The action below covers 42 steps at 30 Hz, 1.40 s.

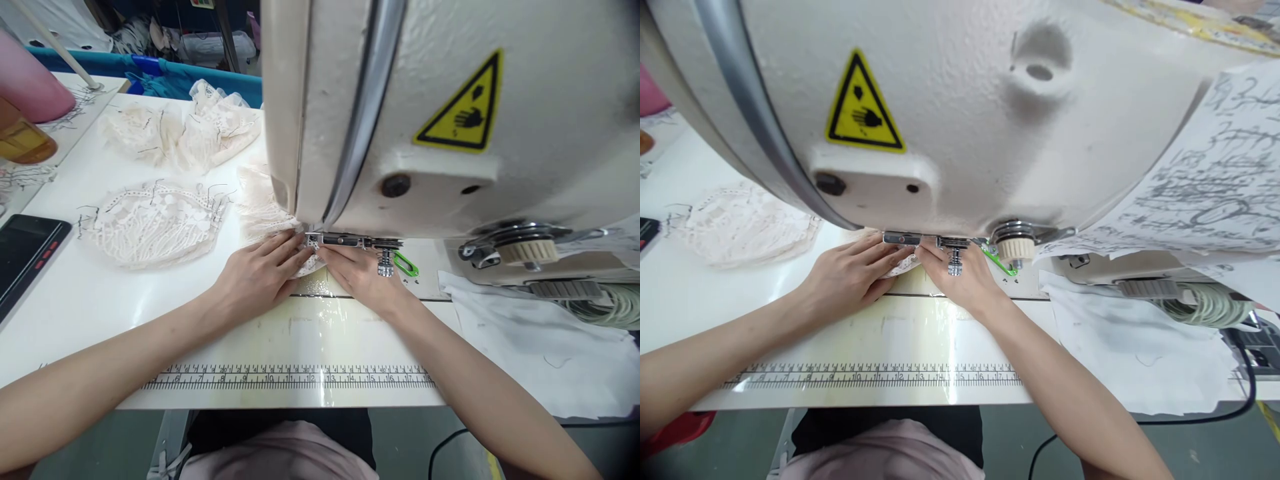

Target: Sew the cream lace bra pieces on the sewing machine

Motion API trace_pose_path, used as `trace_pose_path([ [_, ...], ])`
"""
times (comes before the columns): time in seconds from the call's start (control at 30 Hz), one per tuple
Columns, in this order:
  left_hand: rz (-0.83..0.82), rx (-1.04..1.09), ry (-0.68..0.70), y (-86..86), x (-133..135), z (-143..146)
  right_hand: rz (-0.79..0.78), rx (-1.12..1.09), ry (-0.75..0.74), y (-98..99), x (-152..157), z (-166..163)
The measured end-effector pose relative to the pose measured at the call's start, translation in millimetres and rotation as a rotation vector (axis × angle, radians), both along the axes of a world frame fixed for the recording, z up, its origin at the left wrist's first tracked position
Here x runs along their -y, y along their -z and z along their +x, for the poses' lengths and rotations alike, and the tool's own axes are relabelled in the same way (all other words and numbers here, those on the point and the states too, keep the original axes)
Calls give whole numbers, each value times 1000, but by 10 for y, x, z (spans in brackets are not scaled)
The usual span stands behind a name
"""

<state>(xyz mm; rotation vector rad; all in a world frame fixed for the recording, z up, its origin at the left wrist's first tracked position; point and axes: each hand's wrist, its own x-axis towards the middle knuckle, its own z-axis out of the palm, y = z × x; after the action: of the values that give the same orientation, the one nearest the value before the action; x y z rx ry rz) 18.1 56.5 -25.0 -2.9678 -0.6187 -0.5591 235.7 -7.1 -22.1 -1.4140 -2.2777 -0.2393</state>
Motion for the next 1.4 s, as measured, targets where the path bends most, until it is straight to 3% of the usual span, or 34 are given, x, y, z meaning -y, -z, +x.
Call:
trace_pose_path([
  [0.23,87,34,152,-3,-59,-43,37,65,-28,69,-15,6],
  [0.4,85,-44,205,-75,-148,-126,-27,116,-43,113,12,-43],
  [0.67,-7,2,172,-66,-203,-144,88,167,-33,48,68,-230],
  [1.0,-6,43,207,-111,-159,-82,69,85,-90,76,55,-199],
  [1.4,-3,40,151,-98,-136,-66,7,65,-38,77,76,-194],
])
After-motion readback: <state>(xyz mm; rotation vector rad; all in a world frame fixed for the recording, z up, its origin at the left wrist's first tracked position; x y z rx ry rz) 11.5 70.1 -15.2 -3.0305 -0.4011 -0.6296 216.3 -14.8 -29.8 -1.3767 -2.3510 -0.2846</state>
